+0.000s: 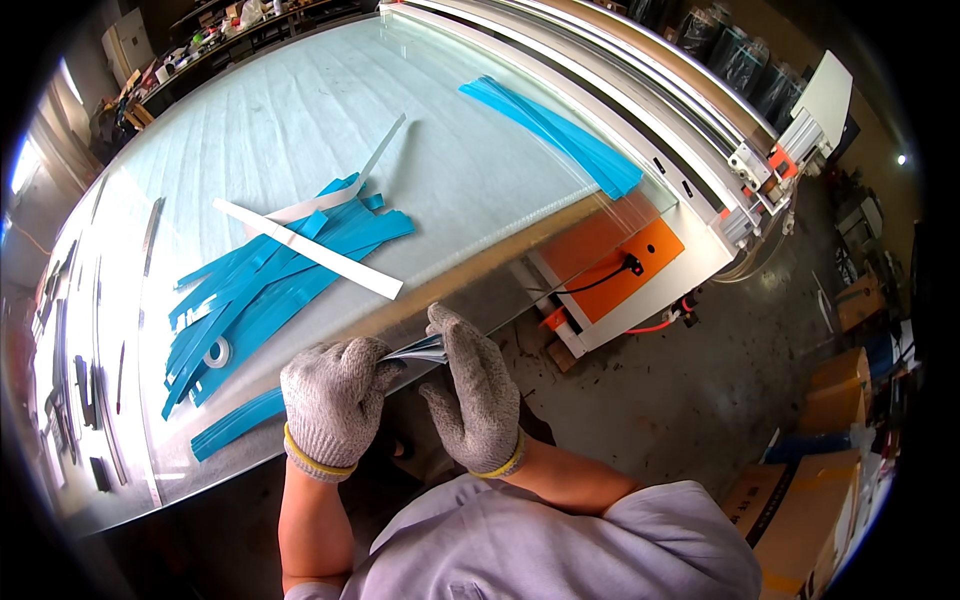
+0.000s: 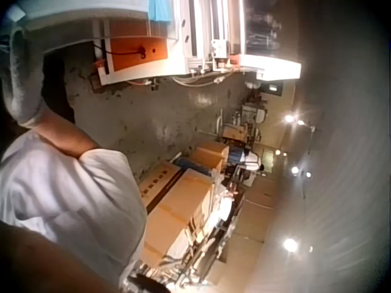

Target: The person picks up blue plastic strips and white rods from the floor and table, measures the strips with a ruler, and then inserts the white rods into the blue strips. The person repeats this process for multiple strips, stacking the assembled pieces on the table.

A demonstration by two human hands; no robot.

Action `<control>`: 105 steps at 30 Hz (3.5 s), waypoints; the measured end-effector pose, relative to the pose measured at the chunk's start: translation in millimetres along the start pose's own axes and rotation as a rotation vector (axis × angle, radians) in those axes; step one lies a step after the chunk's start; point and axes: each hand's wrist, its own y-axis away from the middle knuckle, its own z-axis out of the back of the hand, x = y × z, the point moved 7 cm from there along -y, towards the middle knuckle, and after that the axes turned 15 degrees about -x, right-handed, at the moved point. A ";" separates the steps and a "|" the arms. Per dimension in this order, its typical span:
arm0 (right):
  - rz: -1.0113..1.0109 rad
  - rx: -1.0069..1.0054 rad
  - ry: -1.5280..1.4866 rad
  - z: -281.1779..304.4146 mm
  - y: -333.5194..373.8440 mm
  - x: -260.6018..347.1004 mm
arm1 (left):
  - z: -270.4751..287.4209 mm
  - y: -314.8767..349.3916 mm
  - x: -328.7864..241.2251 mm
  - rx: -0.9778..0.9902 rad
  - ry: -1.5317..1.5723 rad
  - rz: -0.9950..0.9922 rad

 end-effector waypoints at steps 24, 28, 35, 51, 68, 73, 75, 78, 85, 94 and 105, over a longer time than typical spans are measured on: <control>0.066 -0.023 -0.052 1.8 9.7 1.6 | 4.6 4.6 -2.9 -0.031 -0.052 -0.073; 0.072 -0.022 -0.064 1.4 9.9 2.3 | 4.6 6.3 0.3 -0.041 -0.041 -0.053; 0.074 -0.027 -0.061 1.7 17.0 -1.0 | 6.0 4.0 -2.0 -0.026 -0.069 -0.060; -0.197 -0.129 -0.290 12.0 2.8 -12.7 | 2.6 5.7 -9.2 0.003 -0.020 -0.135; -0.482 0.012 -0.482 6.3 -18.2 -19.6 | -11.1 11.3 11.4 0.304 0.480 0.300; -0.521 0.353 -0.687 -24.7 -33.1 -28.6 | -13.7 2.7 26.0 0.447 0.850 0.490; -0.464 0.448 -0.643 -30.8 -41.7 -27.4 | -19.0 11.6 37.9 0.468 0.954 0.614; -0.541 0.434 -0.656 -37.6 -37.0 -31.2 | -18.7 14.0 41.6 0.465 1.019 0.696; -0.533 0.352 -0.662 -38.1 -30.0 -30.5 | -22.4 19.3 42.0 0.449 1.008 0.681; -0.555 0.365 -0.672 -33.7 -27.9 -34.4 | -20.1 12.8 37.2 0.468 0.902 0.592; -0.550 0.385 -0.692 -32.5 -17.7 -36.8 | -12.7 7.6 24.7 0.462 0.755 0.471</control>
